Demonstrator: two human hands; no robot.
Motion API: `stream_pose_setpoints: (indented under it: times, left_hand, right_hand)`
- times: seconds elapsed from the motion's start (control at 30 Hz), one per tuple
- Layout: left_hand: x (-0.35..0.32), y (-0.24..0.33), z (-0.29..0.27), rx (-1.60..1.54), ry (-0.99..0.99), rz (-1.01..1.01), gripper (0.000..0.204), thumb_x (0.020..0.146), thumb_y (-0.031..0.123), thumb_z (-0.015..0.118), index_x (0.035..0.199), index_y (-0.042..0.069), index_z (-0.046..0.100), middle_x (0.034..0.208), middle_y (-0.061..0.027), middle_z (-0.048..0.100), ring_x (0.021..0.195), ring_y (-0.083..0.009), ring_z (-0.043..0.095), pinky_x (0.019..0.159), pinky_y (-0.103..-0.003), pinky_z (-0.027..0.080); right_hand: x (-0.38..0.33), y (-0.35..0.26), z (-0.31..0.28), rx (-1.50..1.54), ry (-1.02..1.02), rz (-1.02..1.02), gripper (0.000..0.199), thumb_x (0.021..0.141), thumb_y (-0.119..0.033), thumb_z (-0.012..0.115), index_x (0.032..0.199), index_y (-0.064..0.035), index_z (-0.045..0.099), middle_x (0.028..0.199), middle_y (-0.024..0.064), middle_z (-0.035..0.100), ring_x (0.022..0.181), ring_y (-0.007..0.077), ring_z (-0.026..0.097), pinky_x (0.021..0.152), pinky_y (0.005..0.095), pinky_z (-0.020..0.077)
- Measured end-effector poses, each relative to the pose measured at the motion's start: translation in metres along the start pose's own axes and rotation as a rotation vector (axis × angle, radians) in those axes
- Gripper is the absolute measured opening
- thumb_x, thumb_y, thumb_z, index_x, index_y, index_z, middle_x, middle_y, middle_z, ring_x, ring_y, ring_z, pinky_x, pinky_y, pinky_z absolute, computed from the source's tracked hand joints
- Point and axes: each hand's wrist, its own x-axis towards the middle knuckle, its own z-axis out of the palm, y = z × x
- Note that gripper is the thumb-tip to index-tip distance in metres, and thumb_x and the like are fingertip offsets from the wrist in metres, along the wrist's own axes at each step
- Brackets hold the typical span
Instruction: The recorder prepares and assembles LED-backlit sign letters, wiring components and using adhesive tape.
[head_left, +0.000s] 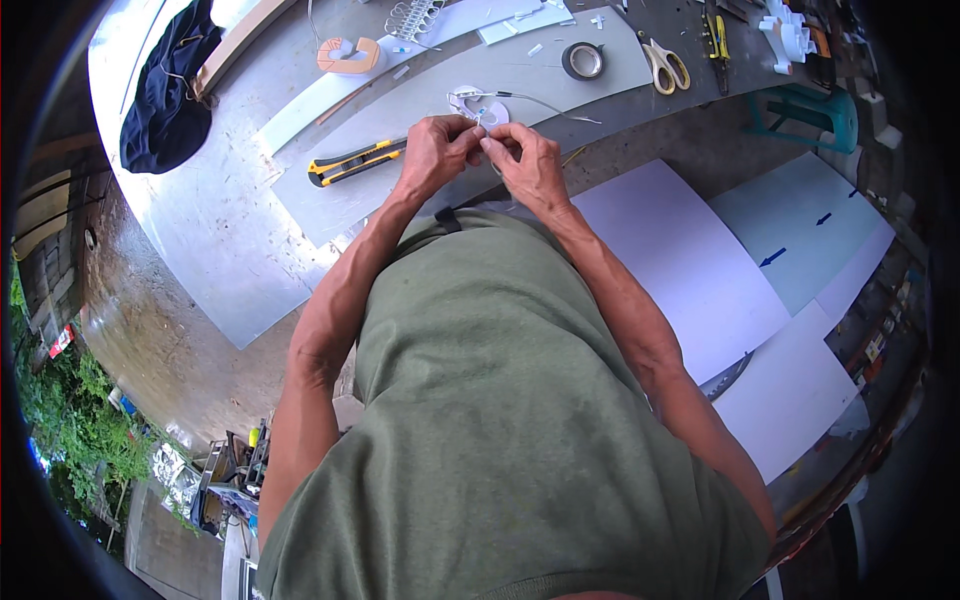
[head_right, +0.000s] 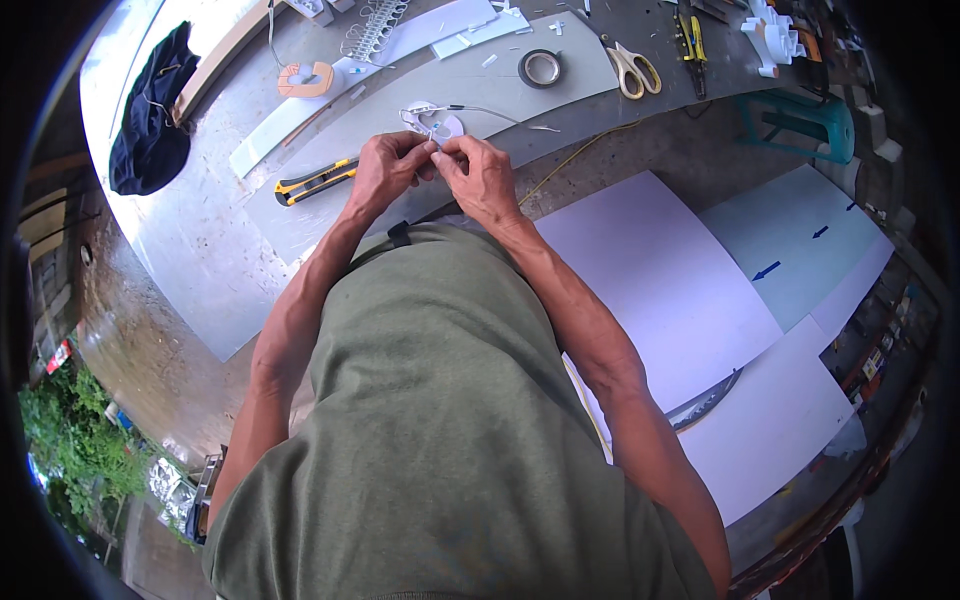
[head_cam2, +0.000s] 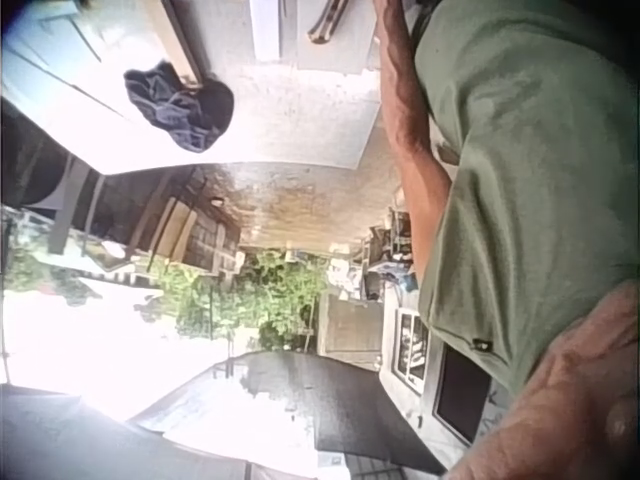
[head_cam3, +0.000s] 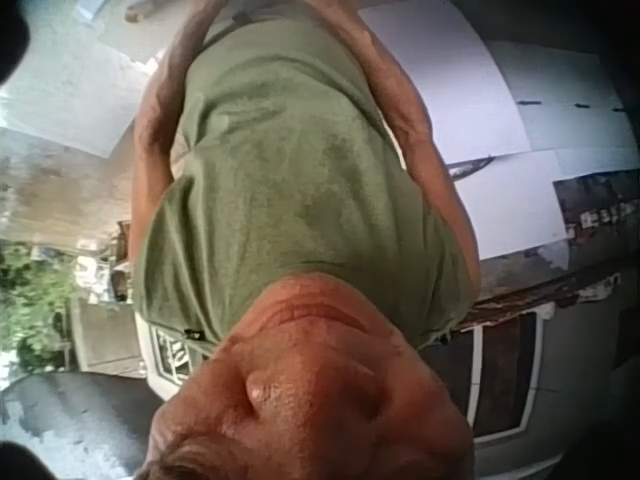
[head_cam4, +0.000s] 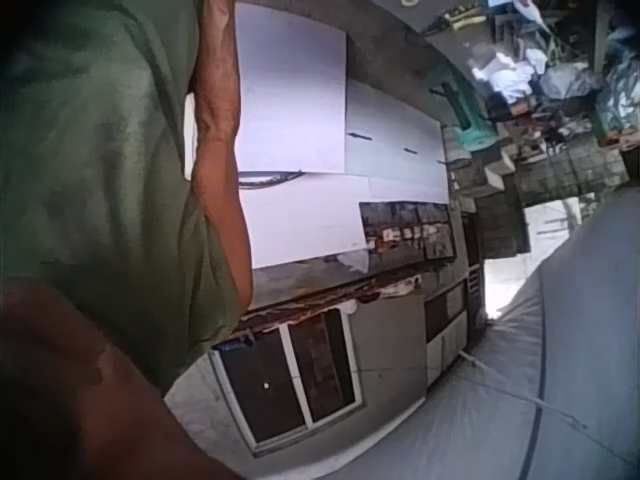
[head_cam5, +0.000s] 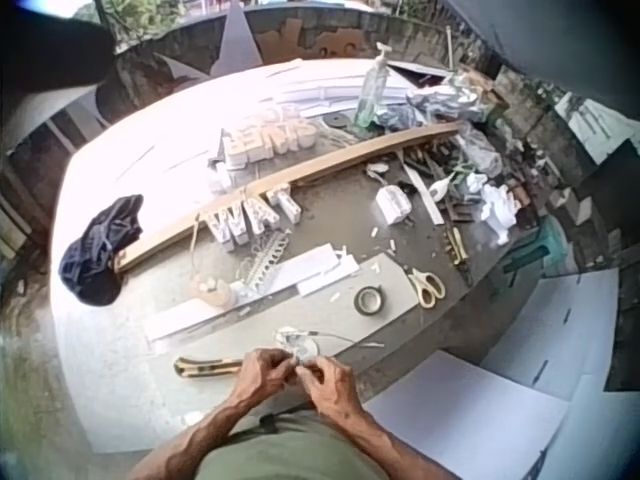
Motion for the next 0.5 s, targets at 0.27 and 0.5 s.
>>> stream_pose_setpoints:
  times: [0.27,0.5]
  left_hand:
    - [-0.007,-0.009,0.002,-0.148,-0.015,0.014,0.025,0.103,0.021,0.069,0.109,-0.002,0.078,0.078,-0.0061,0.076,0.069,-0.0098,0.07,0.064,-0.026,0.056]
    - [-0.006,-0.016,0.0,-0.187,-0.018,0.023,0.025,0.102,0.02,0.071,0.111,-0.003,0.077,0.08,-0.007,0.076,0.071,-0.0108,0.072,0.068,-0.026,0.058]
  right_hand:
    - [0.011,0.0,-0.006,0.174,-0.213,0.324,0.024,0.088,-0.025,0.082,0.094,-0.0016,0.079,0.072,0.0078,0.072,0.067,0.0139,0.066,0.066,0.0332,0.0521]
    - [0.016,0.007,-0.007,0.375,-0.331,0.496,0.018,0.092,-0.019,0.079,0.095,-0.0014,0.078,0.074,0.0029,0.072,0.063,0.0089,0.062,0.059,0.029,0.0495]
